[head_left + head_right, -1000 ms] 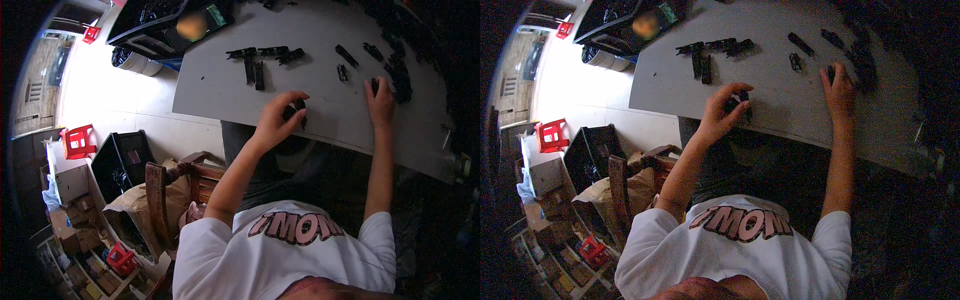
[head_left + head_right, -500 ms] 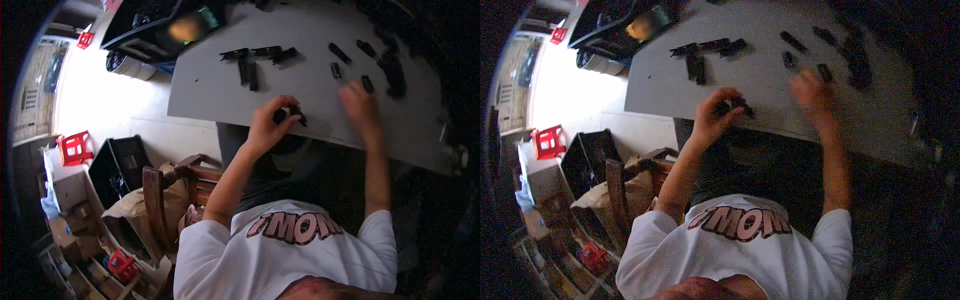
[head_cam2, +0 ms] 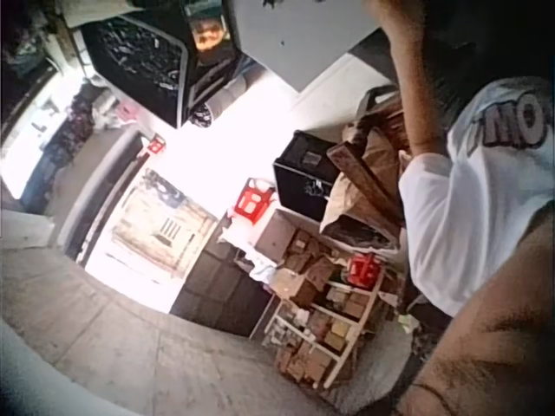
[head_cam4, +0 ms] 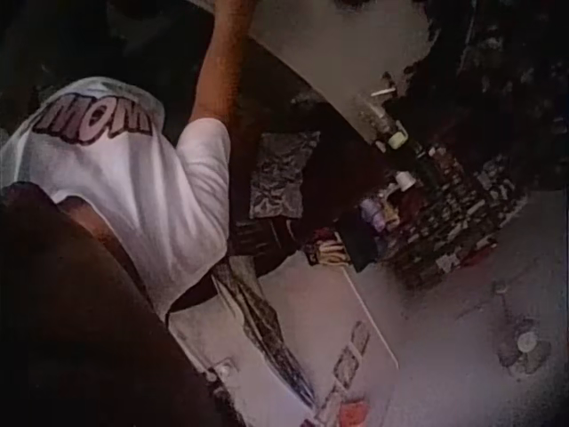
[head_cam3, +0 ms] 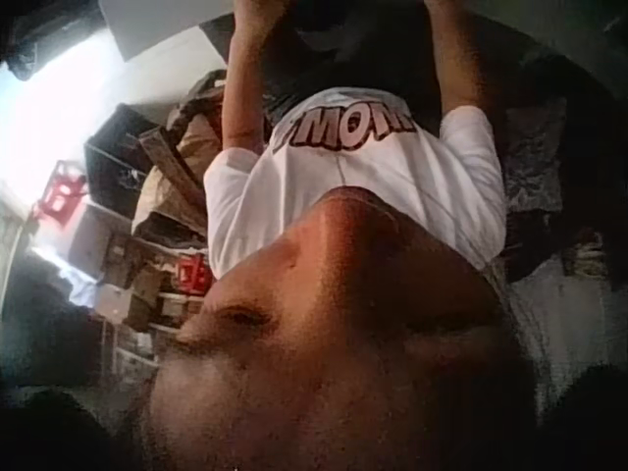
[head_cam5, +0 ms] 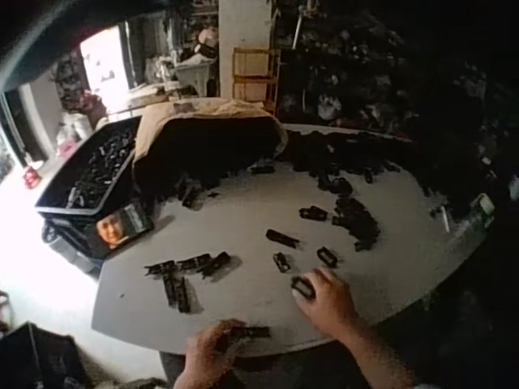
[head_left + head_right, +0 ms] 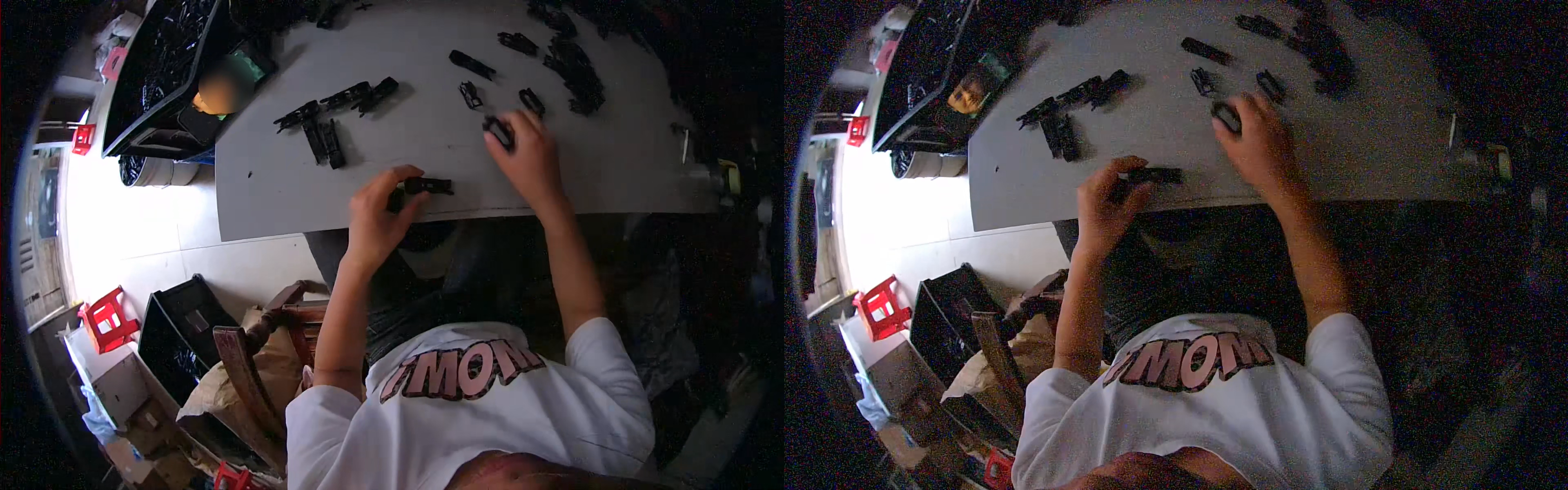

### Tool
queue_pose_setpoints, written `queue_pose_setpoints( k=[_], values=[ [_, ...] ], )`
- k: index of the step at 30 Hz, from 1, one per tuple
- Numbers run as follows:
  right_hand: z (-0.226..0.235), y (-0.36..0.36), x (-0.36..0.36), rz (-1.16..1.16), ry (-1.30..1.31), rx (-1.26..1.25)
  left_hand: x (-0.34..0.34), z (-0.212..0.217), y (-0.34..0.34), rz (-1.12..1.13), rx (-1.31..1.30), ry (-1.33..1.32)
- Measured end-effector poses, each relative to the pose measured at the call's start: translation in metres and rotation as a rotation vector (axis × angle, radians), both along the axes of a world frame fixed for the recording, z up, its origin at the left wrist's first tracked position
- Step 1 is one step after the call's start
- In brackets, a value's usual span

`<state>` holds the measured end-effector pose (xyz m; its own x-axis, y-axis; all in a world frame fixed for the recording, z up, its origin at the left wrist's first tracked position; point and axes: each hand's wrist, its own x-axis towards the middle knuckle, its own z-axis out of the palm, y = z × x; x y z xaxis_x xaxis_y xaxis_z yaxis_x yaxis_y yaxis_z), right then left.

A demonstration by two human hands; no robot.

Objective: Assembling small black plastic and metal hardware components on a workbench.

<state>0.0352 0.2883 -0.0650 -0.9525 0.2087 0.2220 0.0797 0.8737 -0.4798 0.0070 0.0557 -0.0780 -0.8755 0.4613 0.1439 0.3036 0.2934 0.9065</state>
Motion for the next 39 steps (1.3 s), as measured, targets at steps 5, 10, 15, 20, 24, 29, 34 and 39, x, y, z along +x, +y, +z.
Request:
queue_pose_setpoints(
  k=[5,10,15,20,24,29,34,39],
  values=[
    [0.003,-0.010,-0.047,-0.164,0.082,0.102,-0.001,-0.006,0.001,0.018,0.004,-0.051],
    [-0.001,-0.016,-0.060,-0.187,0.019,0.158,-0.001,0.003,0.000,-0.001,-0.021,-0.023],
    [-0.005,-0.019,-0.065,-0.211,-0.102,0.219,0.000,-0.001,0.000,0.014,-0.022,0.033],
    [0.003,-0.017,-0.033,0.325,-0.059,-0.118,-0.007,-0.001,0.001,0.007,0.016,0.058],
    [0.017,-0.040,-0.006,0.482,-0.163,-0.253,-0.005,0.000,0.000,0.027,0.017,-0.034],
    [0.015,-0.045,0.002,0.490,-0.068,-0.178,-0.004,-0.004,0.002,0.049,0.020,-0.083],
    [0.022,-0.067,0.013,0.458,-0.059,0.025,-0.002,-0.006,0.005,0.023,-0.002,0.068],
    [0.011,-0.073,0.021,0.418,0.098,-0.098,-0.002,-0.003,0.005,0.051,0.032,-0.060]
  ],
)
